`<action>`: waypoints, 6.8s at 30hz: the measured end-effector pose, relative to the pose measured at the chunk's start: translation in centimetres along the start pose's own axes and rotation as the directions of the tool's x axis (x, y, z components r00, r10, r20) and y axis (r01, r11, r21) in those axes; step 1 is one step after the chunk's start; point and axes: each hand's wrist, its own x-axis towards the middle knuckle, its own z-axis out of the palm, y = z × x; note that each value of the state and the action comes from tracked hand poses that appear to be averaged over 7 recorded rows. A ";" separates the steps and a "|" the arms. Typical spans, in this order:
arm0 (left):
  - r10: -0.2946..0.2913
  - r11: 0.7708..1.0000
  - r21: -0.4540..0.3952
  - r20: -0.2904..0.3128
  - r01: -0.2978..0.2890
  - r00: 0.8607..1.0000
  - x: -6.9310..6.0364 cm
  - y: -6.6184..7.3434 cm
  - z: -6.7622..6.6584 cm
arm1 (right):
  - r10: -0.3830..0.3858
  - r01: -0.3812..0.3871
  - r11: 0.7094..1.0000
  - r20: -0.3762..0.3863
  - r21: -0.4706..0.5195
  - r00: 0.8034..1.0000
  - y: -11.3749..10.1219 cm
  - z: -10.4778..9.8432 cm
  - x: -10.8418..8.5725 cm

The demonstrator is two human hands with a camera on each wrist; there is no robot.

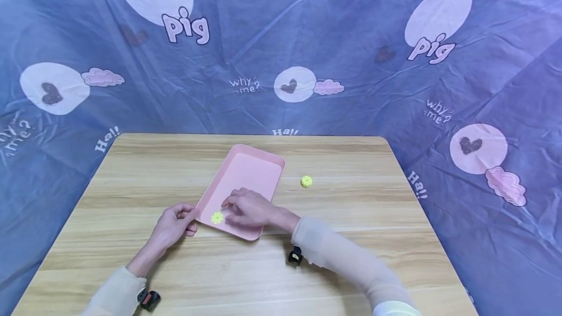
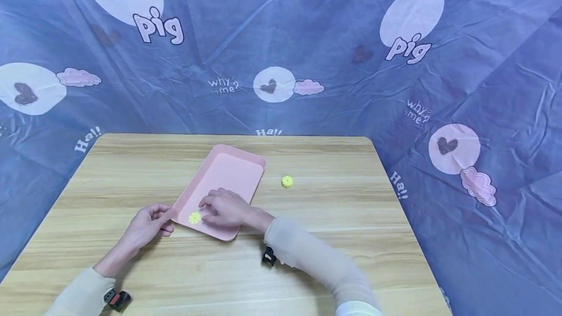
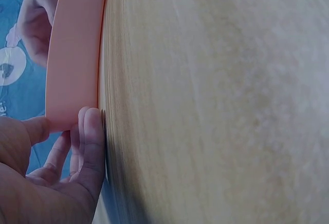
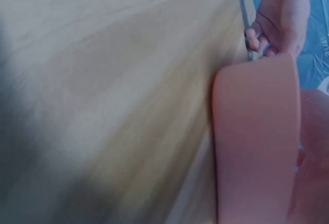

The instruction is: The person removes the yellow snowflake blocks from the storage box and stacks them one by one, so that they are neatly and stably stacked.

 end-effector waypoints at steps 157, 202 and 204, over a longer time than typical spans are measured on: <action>0.002 1.000 -0.008 -0.015 -0.002 1.000 -1.4 0.1 0.6 | 0.725 -0.266 0.509 -0.242 0.819 0.644 13.5 -5.2 -13.4; -0.001 1.000 -0.011 -0.022 0.000 1.000 -2.2 -0.1 1.0 | 0.779 -0.374 0.401 -0.096 0.836 0.620 14.7 -4.1 -14.6; -0.001 1.000 -0.009 -0.023 0.001 1.000 -2.1 -0.1 1.0 | 0.780 -0.378 0.401 -0.094 0.834 0.619 14.8 -4.1 -14.6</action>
